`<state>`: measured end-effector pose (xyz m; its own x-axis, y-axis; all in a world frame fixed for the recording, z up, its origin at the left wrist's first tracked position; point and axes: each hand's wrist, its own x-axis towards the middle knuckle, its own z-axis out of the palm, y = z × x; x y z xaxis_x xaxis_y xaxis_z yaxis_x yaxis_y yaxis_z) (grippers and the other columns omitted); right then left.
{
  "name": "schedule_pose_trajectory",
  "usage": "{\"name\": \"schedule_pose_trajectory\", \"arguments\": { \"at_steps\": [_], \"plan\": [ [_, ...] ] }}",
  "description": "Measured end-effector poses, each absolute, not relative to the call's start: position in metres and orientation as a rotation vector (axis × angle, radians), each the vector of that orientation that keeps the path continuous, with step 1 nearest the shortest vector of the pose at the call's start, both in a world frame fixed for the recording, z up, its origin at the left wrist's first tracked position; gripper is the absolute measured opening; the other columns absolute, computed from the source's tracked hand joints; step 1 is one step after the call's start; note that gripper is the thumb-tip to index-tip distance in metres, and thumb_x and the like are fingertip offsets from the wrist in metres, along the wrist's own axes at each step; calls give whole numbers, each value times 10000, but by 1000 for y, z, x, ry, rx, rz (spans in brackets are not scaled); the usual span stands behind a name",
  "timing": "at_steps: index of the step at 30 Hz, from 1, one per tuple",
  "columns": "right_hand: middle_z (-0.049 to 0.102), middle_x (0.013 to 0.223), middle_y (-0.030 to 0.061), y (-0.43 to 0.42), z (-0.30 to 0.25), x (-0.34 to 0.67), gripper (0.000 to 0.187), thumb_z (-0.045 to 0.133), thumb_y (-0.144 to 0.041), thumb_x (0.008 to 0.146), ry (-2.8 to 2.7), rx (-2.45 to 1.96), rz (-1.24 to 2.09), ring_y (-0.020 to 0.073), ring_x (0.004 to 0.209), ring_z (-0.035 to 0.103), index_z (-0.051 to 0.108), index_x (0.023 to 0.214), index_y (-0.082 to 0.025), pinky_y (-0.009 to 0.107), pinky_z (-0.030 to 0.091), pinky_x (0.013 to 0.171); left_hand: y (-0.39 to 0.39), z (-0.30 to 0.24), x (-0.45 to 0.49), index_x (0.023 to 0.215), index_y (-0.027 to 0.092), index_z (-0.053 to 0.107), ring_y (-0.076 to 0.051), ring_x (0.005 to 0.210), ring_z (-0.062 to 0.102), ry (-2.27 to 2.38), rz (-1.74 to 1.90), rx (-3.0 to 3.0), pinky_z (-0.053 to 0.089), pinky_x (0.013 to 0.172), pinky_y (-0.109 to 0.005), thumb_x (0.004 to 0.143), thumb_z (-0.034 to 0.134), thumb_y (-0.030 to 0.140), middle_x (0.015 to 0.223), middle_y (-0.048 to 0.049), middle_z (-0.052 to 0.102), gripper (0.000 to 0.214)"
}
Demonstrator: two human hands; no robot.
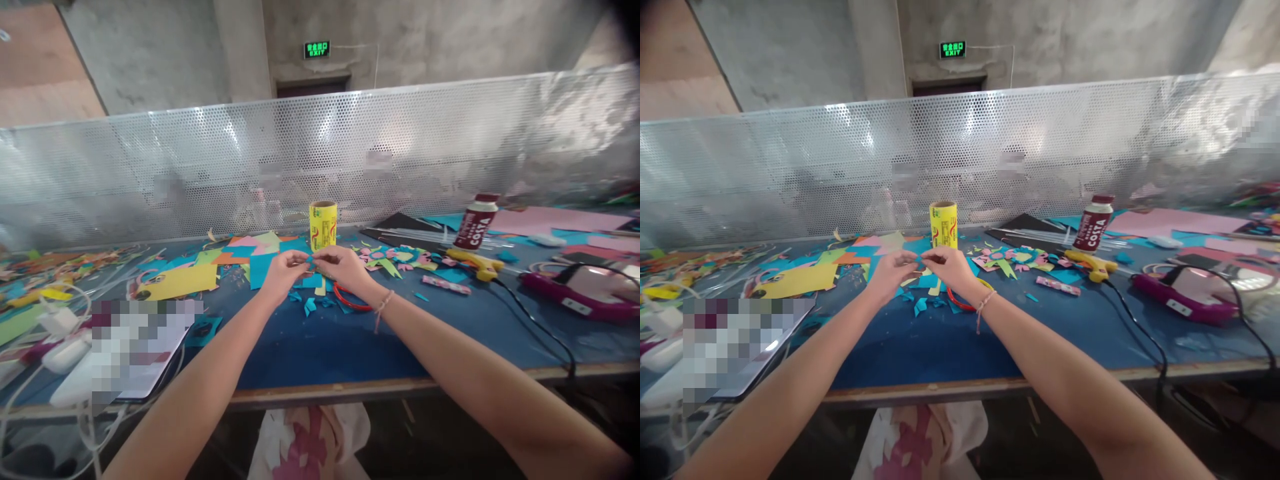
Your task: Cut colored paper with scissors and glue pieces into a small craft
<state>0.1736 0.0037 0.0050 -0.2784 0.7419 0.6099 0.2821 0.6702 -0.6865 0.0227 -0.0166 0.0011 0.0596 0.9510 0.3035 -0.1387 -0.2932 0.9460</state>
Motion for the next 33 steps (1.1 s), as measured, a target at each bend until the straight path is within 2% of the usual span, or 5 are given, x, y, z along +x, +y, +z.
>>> {"name": "schedule_pose_trajectory", "arguments": {
  "at_steps": [11, 17, 24, 29, 33],
  "plan": [
    [642, 728, 35, 4, 7, 178, 125, 545, -177, 718, -2052, -778, 243, 118, 676, 565, 667, 745, -170, 232, 436, 620, -15, -2, 22, 700, 129, 547, -101, 544, 551, 1150, 1364, 1557, 460, 575, -251, 592, 639, 197, 587, -12, 582, 157],
    [628, 739, 28, 5, 10, 182, 141, 541, -154, 719, -2187, -782, 208, 102, 660, 546, 654, 804, -160, 208, 427, 603, -13, -5, 19, 729, 173, 433, -105, 518, 546, 1134, 1347, 1616, 450, 533, -249, 584, 614, 139, 601, 7, 587, 234],
    [600, 759, 31, 2, 11, 180, 109, 505, -114, 756, -2287, -753, 39, 119, 734, 536, 609, 762, -148, 231, 416, 681, -15, -7, 23, 772, 180, 395, -109, 551, 564, 1084, 1340, 1478, 476, 579, -279, 555, 643, 102, 611, 18, 592, 338],
    [564, 790, 55, -2, 9, 179, 151, 433, -152, 826, -2396, -841, -242, 147, 768, 522, 582, 798, -141, 258, 407, 702, -21, -7, 30, 797, 174, 396, -130, 587, 600, 960, 1370, 1187, 495, 669, -346, 522, 686, 80, 604, 19, 593, 410],
    [540, 855, 81, -6, 8, 177, 140, 414, -145, 833, -2482, -932, -511, 167, 798, 506, 554, 832, -137, 270, 396, 702, -23, -6, 34, 793, 177, 393, -135, 591, 606, 943, 1408, 1026, 494, 690, -347, 528, 669, 37, 588, 25, 585, 407]
  ]
}}
